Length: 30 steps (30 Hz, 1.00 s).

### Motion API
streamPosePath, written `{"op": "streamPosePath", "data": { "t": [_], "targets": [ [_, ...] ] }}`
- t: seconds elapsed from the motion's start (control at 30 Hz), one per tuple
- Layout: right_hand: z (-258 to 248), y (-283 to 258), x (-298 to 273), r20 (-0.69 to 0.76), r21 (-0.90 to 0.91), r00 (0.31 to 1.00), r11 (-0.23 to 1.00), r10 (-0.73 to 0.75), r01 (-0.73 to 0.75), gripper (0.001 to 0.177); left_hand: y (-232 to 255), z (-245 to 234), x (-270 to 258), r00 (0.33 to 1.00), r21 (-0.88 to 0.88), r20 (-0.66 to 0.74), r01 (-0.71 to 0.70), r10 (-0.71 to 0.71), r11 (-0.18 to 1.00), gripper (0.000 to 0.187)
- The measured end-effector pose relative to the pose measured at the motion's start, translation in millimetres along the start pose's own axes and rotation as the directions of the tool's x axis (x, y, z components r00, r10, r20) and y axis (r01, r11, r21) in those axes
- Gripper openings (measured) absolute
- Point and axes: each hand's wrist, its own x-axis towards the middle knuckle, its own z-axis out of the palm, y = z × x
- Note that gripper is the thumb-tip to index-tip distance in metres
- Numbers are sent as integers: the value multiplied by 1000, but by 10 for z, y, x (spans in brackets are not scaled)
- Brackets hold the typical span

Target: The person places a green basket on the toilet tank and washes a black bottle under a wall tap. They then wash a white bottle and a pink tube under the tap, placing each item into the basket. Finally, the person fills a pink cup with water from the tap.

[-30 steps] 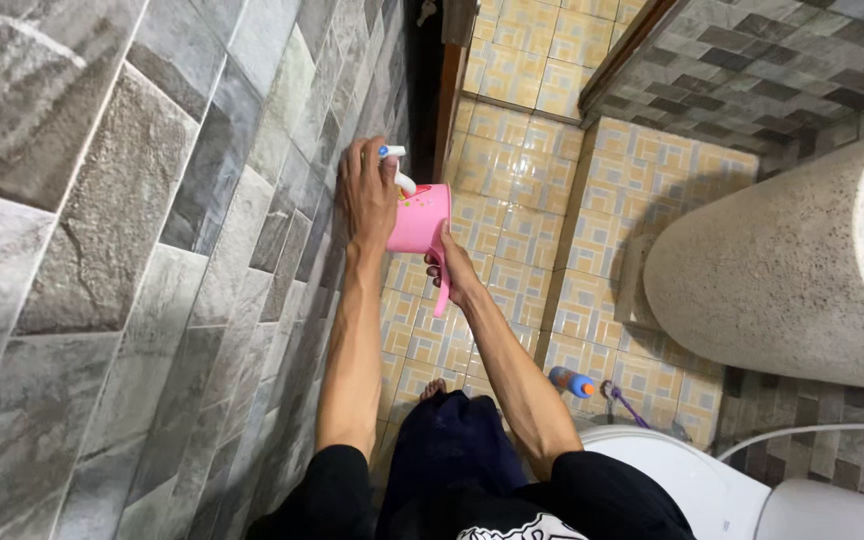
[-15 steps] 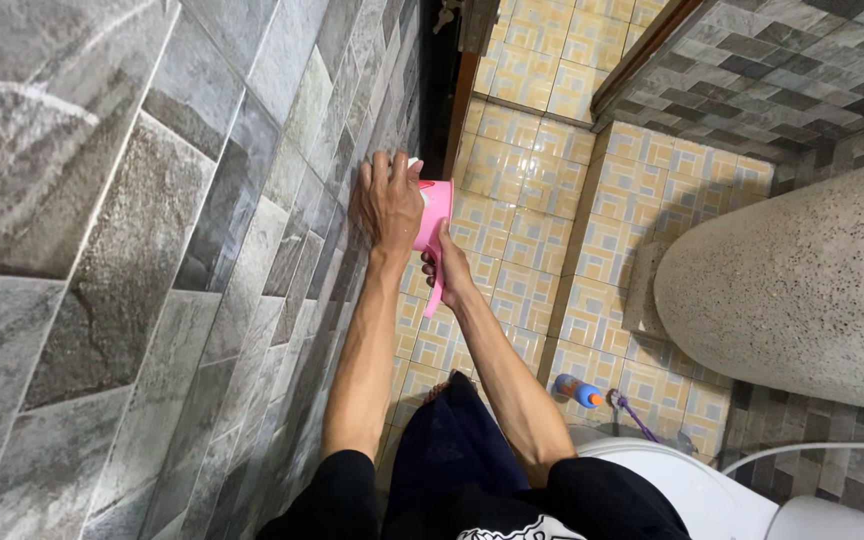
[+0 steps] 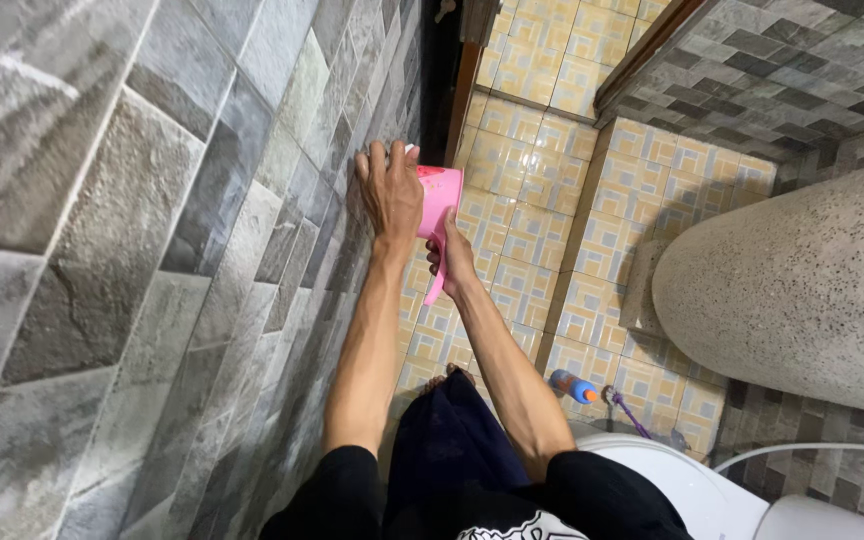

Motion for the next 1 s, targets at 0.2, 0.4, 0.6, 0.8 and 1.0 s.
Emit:
{"op": "streamPosePath", "data": {
  "t": [0.2,0.4,0.6,0.8,1.0],
  "targets": [
    [-39,-70,-43,4,-32,1000,999,-5,5,64,-78,-142,27,991,-59,125,-39,46,997,25],
    [-134,-40,-76,-27,-42,999,999,-20,19,65,-275,-13,-418,985,-397,99,170,-142,902,53],
    [-192,59,-73,-154,-16,984,996,-91,90,62,-233,639,-1333,836,-776,312,498,-451,387,79],
    [-293,11,-49,-174,-18,984,1000,-27,24,65,-250,1271,-1351,655,-629,211,659,-726,412,33],
    [-420,-108,97,-68,100,996,993,65,-58,74,-242,1149,-1138,776,-620,183,567,-603,542,29]
  ]
}}
